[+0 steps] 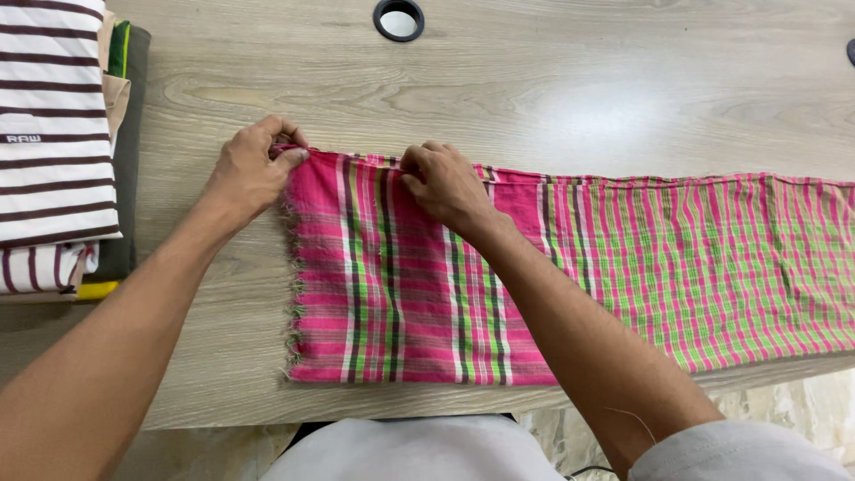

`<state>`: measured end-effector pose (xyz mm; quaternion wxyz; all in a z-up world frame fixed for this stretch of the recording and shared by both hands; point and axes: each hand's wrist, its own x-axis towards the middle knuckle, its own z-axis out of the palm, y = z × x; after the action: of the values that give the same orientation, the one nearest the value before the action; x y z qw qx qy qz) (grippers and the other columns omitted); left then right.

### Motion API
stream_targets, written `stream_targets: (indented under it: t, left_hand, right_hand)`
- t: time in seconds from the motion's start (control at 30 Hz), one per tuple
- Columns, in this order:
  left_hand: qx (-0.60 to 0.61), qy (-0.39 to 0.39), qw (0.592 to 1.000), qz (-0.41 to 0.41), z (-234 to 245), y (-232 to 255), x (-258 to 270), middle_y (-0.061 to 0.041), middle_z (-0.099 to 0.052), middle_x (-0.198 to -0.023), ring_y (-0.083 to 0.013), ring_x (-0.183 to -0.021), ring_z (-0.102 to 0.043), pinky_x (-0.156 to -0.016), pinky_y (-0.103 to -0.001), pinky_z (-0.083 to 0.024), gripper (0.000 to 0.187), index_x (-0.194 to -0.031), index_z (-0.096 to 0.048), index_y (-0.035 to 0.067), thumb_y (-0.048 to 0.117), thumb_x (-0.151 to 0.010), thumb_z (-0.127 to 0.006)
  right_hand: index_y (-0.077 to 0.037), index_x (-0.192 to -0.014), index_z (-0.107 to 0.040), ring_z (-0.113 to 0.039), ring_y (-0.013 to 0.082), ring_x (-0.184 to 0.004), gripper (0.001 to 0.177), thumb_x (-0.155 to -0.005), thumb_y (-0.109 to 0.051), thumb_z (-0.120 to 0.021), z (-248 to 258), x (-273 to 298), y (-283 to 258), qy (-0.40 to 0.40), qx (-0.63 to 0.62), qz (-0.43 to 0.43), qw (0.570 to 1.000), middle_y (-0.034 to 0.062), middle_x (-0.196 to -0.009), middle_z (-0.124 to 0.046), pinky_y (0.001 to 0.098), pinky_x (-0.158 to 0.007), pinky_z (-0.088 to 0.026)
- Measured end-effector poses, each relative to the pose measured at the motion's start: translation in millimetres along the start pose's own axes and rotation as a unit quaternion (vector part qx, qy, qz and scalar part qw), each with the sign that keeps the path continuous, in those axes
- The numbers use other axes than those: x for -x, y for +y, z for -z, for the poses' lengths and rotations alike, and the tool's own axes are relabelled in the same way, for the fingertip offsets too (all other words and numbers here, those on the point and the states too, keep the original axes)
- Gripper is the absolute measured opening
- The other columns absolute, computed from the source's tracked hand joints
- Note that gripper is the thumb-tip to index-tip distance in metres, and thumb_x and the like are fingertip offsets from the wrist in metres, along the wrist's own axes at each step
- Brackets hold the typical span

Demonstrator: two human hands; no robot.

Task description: The person folds a large pink and green striped cloth on a wooden table, smoothing and aligning the edges before folding it into a compact square. The person then folds a white t-shirt on the same table.

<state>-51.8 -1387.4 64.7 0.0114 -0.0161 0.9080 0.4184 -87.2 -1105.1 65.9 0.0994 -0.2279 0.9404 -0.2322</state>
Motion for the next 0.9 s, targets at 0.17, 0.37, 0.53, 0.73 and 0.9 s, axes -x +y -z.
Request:
stream_targets:
  t: [0.17,0.37,0.53,0.73,0.9]
  left_hand:
    - [-0.076,0.014,0.993,0.090,-15,-12,-4,-0.011,-0.075,-0.102,-0.0293,-0.096,-0.071,-0.087,-0.046,-0.054,0.019,-0.113,-0.068,0.012,0.023,-0.098,-0.069]
    - [-0.124,0.095,0.983,0.098,-36,-22,-8,-0.015,-0.073,-0.106,-0.0400,-0.104,-0.067,-0.088,-0.055,-0.049,0.023,-0.116,-0.065,0.013,0.030,-0.100,-0.068]
    - [-0.132,0.129,0.976,0.117,-39,-18,-3,-0.017,-0.073,-0.108,-0.0425,-0.104,-0.066,-0.090,-0.056,-0.047,0.021,-0.118,-0.062,0.012,0.028,-0.105,-0.065]
    - [-0.151,0.167,0.960,0.164,-29,15,23,-0.015,-0.070,-0.114,-0.0405,-0.107,-0.065,-0.090,-0.055,-0.047,0.020,-0.120,-0.059,0.012,0.026,-0.107,-0.063]
    - [-0.271,0.285,0.919,-0.036,-43,41,35,-0.015,-0.063,-0.126,-0.0314,-0.121,-0.058,-0.103,-0.052,-0.040,0.030,-0.128,-0.058,0.008,0.011,-0.099,-0.067]
  right_hand:
    - [-0.008,-0.111,-0.067,-0.063,0.0286,-0.108,0.022,-0.098,-0.025,-0.066,4,2,6,0.026,0.014,-0.042,0.999,0.0101,-0.108,-0.072,0.0447,-0.100,-0.048]
    - [-0.009,-0.122,-0.067,-0.060,0.0295,-0.118,0.025,-0.100,-0.019,-0.062,2,14,23,0.126,0.035,-0.026,0.991,0.0109,-0.119,-0.068,0.0478,-0.108,-0.042]
    - [-0.008,-0.141,-0.057,-0.048,0.0340,-0.138,0.039,-0.106,-0.025,-0.056,-7,66,41,0.181,0.048,-0.031,0.982,0.0161,-0.143,-0.056,0.0491,-0.118,-0.036]
    - [-0.013,-0.164,-0.023,-0.008,0.0382,-0.158,0.076,-0.106,-0.060,-0.038,-6,154,75,0.119,0.121,-0.134,0.976,0.0183,-0.171,-0.016,0.0552,-0.125,-0.005]
    - [-0.017,-0.167,-0.013,-0.002,0.0378,-0.159,0.077,-0.106,-0.063,-0.030,-16,154,80,0.113,0.126,-0.160,0.972,0.0152,-0.173,-0.006,0.0569,-0.126,-0.001]
